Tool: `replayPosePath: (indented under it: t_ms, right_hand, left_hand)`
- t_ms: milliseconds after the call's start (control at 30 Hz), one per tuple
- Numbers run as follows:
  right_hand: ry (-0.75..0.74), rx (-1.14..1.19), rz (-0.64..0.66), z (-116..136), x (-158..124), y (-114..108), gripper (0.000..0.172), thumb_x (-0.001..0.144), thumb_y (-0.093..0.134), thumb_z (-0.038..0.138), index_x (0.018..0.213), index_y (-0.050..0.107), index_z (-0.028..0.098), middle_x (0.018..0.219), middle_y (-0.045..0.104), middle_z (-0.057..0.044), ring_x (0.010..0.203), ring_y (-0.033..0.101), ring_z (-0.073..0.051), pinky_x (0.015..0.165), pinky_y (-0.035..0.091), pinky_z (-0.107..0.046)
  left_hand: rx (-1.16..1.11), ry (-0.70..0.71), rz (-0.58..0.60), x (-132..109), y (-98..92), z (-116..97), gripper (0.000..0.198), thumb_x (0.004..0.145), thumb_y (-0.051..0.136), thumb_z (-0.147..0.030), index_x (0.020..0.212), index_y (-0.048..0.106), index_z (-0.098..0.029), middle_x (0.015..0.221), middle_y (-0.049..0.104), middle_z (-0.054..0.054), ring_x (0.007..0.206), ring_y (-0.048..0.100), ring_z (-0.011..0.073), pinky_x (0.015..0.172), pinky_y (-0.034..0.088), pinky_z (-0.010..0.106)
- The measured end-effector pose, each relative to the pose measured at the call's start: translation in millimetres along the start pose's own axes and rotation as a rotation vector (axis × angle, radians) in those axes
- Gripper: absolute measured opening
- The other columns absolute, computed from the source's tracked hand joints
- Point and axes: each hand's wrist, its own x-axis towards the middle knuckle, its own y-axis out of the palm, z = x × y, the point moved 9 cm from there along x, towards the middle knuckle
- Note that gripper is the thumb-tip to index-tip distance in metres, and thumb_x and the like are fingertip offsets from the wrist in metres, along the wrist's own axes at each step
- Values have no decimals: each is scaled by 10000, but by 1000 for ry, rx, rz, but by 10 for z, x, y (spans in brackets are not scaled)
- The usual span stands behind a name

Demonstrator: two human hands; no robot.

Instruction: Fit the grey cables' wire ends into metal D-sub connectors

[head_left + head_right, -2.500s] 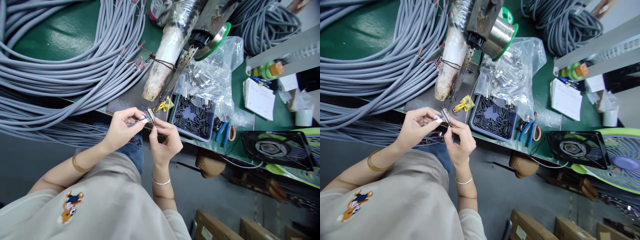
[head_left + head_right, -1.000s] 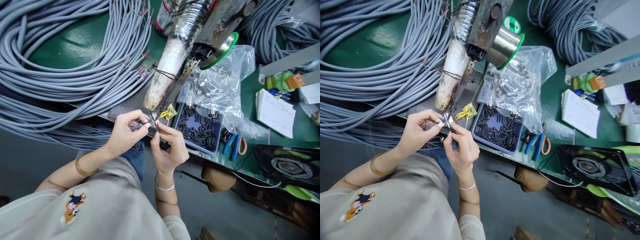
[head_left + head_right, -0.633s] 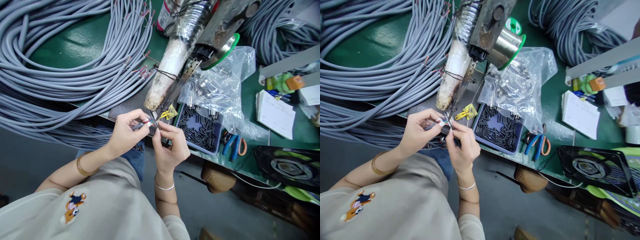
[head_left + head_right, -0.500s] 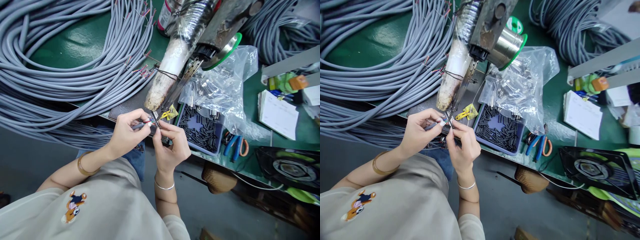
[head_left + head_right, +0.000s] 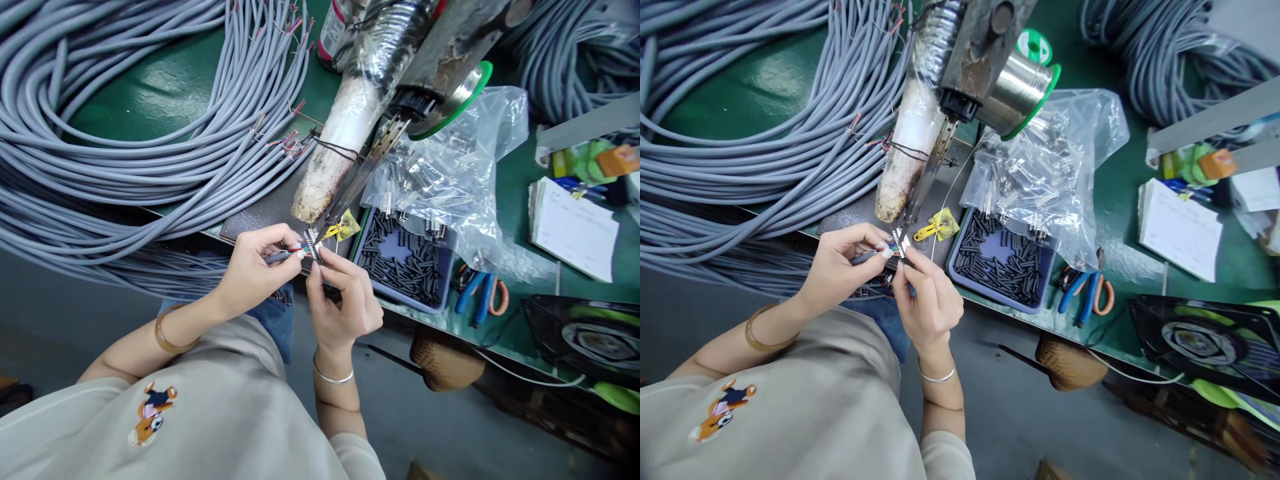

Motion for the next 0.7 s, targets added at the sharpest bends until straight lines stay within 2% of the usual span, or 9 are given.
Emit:
replayPosePath:
  t_ms: [67, 133, 233, 333, 400, 567, 700]
  right_hand:
    - [9, 7, -26, -7, -16, -31, 200, 861, 772, 96, 933, 646, 233, 996, 820, -32, 845, 795, -158, 759, 661, -267]
    - [70, 44, -38, -47, -30, -52, 201, 858, 770, 84, 923, 653, 234, 986, 816, -21, 847, 790, -152, 770, 658, -268]
    - [275, 187, 19, -193, -66, -5, 160, 881, 742, 100, 875, 647, 230, 958, 802, -6, 851, 779, -141, 726, 649, -250]
    - [445, 326, 123, -298, -114, 81, 128, 915, 712, 140, 854, 633, 220, 937, 788, 2, 843, 772, -127, 665, 633, -212]
    - [465, 331, 121, -307, -112, 47, 99, 928, 706, 157, 884, 639, 215, 924, 786, 6, 829, 776, -121, 667, 633, -202]
    - [420, 273, 46, -239, -114, -85, 71, 934, 700, 164, 919, 647, 210, 973, 807, -21, 779, 795, -148, 637, 647, -234]
    - [389, 319, 118, -178, -157, 10, 87, 917, 709, 146, 903, 660, 217, 1014, 818, -22, 884, 801, -153, 693, 656, -229]
  left_hand:
    - [-6, -27, 21, -32, 1, 29, 85, 767, 685, -189, 735, 609, -167, 709, 635, 3, 604, 543, 86, 541, 436, 188]
    - [-47, -60, 37, -76, -14, 61, 135, 739, 703, -165, 845, 621, -174, 725, 624, -14, 555, 488, 63, 501, 392, 176]
    - [-163, -72, 88, -140, -22, 58, 299, 719, 680, -129, 1008, 628, -184, 798, 649, -7, 574, 506, 66, 520, 414, 177]
    - [-250, -63, 202, -177, 36, 21, 217, 729, 633, -109, 936, 661, -166, 748, 631, -2, 615, 538, 85, 565, 450, 193]
    - [-286, -79, 233, -180, 49, 22, 168, 728, 624, -95, 879, 657, -162, 687, 593, -20, 601, 526, 85, 569, 452, 197]
    - [-301, -99, 191, -175, 3, 29, 161, 712, 651, -97, 855, 639, -170, 656, 565, -35, 581, 504, 86, 557, 441, 206]
    - [-381, -81, 256, -233, 53, 4, 139, 738, 659, -119, 863, 628, -171, 650, 549, -46, 535, 463, 69, 504, 408, 194]
